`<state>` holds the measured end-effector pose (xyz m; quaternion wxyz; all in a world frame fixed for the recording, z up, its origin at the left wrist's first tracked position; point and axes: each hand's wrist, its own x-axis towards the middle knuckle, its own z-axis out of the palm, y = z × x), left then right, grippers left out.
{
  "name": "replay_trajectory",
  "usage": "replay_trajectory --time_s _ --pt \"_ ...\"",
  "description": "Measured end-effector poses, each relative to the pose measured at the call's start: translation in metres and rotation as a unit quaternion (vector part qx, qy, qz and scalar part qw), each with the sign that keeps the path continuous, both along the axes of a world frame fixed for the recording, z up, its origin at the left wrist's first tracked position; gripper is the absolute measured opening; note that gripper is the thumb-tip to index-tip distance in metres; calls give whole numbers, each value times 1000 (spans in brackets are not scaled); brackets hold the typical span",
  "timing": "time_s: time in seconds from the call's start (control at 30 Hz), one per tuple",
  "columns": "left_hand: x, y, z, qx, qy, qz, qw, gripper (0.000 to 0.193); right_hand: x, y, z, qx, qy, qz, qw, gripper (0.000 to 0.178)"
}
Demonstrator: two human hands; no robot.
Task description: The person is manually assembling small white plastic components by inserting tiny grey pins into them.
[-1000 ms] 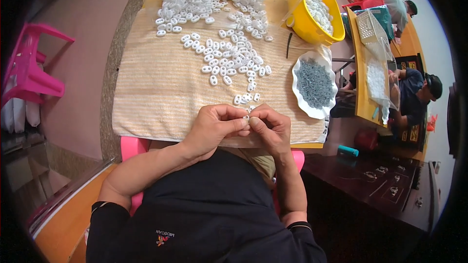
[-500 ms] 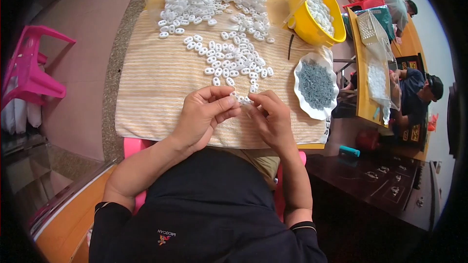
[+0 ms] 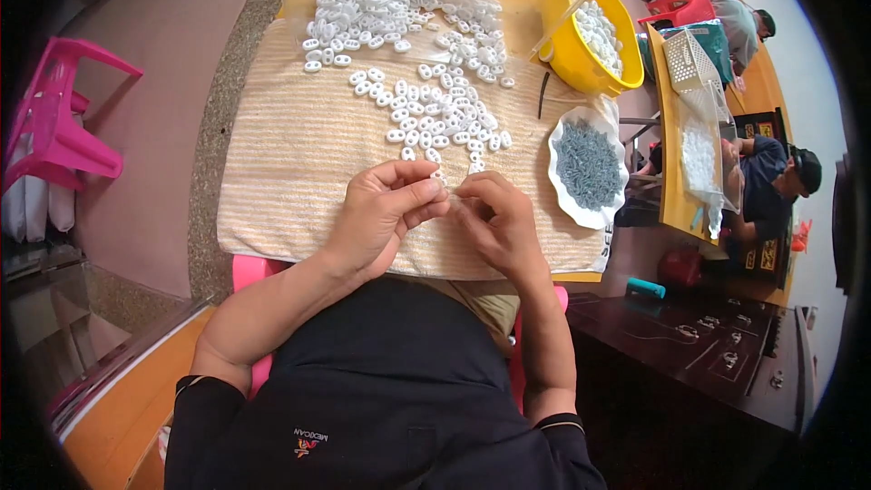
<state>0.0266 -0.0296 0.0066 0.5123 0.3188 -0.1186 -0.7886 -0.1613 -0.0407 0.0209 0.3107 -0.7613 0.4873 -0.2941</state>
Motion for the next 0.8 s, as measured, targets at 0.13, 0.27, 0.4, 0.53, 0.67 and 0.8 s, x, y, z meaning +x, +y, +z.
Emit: replay_trajectory --time_s 0.13,0.27,0.4,0.53,0.67,0.8 --pt "-2 1 1 8 -9 -3 1000 18 -7 9 -8 134 -105 -62 983 12" --pt "-4 4 -1 8 -4 -12 1000 18 -7 12 -11 190 -207 -92 955 16" --pt "-7 6 0 16 -3 -12 1000 16 -10 11 -16 149 -262 -73 951 23" --pt "-8 7 -1 16 -9 -12 1000 15 -6 14 -19 167 -306 -93 933 24" --pt "-8 7 -2 12 -3 -14 1000 16 -6 16 -17 190 -301 -128 926 23" --pt "-8 7 -2 10 0 -16 1000 15 -5 16 -13 198 -292 -130 927 21"
